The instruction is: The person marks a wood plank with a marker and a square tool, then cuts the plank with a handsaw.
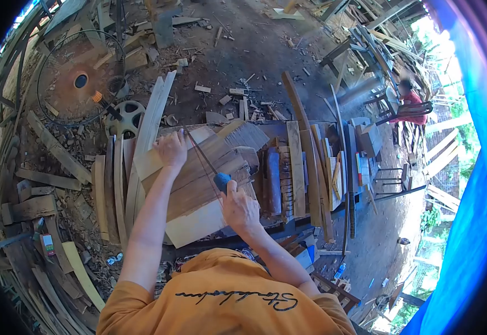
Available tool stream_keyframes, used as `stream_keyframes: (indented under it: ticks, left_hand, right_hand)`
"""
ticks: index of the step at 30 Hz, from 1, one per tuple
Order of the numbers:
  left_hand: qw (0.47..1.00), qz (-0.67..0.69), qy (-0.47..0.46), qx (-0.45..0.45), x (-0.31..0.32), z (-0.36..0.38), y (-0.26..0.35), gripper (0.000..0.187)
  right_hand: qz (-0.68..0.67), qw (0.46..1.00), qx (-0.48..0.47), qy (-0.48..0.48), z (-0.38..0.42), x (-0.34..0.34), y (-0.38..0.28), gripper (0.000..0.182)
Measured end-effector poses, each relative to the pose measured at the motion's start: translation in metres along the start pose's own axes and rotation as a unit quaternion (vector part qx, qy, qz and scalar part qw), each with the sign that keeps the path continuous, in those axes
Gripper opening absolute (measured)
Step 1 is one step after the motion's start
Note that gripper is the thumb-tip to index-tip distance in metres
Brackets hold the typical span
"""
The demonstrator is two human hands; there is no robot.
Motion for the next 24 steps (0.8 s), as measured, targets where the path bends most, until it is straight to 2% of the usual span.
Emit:
stream_keyframes:
  ticks: [4, 7, 13, 17, 19, 22, 24]
  left_hand:
    - [0.994, 0.035, -0.089, 0.050, 0.003, -0.007, -0.007, 0.044]
    - [0.989, 0.058, -0.112, 0.073, -0.006, -0.010, -0.009, 0.046]
    - [0.988, 0.063, -0.099, 0.104, -0.008, -0.009, -0.004, 0.048]
    - [0.989, 0.060, -0.101, 0.094, 0.000, -0.008, -0.012, 0.050]
    - [0.989, 0.073, -0.124, 0.044, -0.005, -0.009, -0.016, 0.051]
    - [0.988, 0.072, -0.119, 0.062, -0.001, -0.009, -0.016, 0.052]
    - [0.988, 0.070, -0.119, 0.063, -0.003, -0.009, -0.015, 0.052]
  right_hand:
    - [-0.011, 0.999, -0.029, 0.027, 0.010, 0.004, 0.001, 0.027]
    - [-0.019, 0.999, -0.034, 0.026, 0.019, -0.017, -0.011, 0.027]
    - [0.009, 0.999, -0.020, 0.038, 0.012, -0.041, -0.013, 0.027]
    - [0.003, 0.998, -0.024, 0.052, -0.001, -0.016, 0.005, 0.026]
    - [-0.053, 0.993, -0.071, 0.072, 0.001, -0.004, 0.010, 0.026]
    - [-0.101, 0.989, -0.075, 0.077, 0.019, 0.004, -0.006, 0.026]
    - [-0.086, 0.993, -0.056, 0.064, 0.022, -0.010, -0.020, 0.026]
Point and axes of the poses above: each hand's wrist, its own z-axis away from the middle knuckle, its own x-axis out of the palm, y = z × x, the point moved 7 cm from there along -z, towards the middle knuckle, and after that the axes turned 12 degrees about x, right-handed, at the moved point
